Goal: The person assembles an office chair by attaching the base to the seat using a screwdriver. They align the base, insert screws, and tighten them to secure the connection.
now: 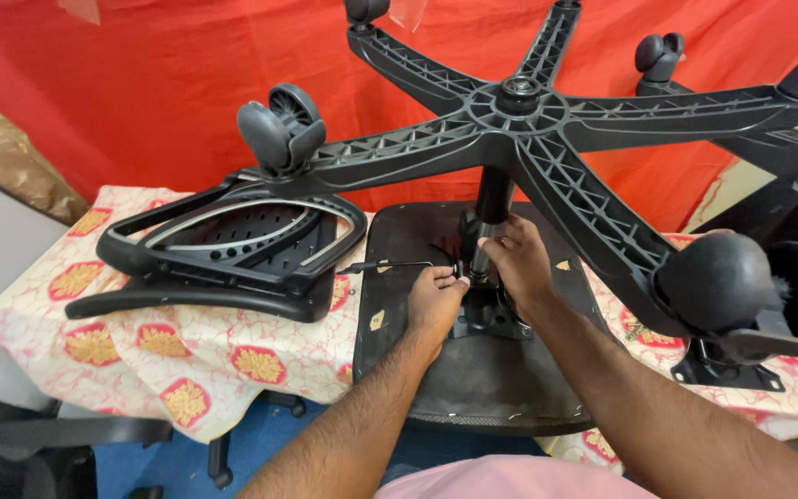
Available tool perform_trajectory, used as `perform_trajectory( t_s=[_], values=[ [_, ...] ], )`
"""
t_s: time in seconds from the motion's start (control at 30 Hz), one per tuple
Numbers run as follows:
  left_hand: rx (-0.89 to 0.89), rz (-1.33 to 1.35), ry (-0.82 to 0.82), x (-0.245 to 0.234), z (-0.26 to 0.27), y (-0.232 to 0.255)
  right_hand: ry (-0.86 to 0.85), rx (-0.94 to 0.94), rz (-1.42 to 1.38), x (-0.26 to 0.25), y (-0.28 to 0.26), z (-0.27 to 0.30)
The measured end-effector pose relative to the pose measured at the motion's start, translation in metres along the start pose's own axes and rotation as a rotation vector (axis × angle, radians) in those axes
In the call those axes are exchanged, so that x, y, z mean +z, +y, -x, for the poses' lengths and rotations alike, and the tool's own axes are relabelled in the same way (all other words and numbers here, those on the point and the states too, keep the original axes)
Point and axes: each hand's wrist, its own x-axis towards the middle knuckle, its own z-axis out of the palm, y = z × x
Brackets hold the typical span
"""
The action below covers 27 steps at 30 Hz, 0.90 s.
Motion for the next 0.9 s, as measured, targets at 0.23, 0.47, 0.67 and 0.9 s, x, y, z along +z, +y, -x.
perform_trajectory(
  t_s=[0.23,0.47,0.67,0.9],
  values=[
    [0.071,-0.068,-0.161,-0.009,-0.032,0.008,0.115,-0.111,0.054,0.020,-0.028,-0.029],
    [0.065,-0.094,-0.315,-0.024,-0.053,0.013,0.227,-0.059,0.065,0.037,-0.050,-0.034],
    [0.216,-0.164,-0.367,-0.019,-0.060,0.013,0.282,0.031,-0.208,0.062,-0.067,-0.017],
    [0.333,-0.286,-0.425,-0.029,-0.049,0.017,0.298,0.012,-0.191,0.102,-0.103,0.009]
  ],
)
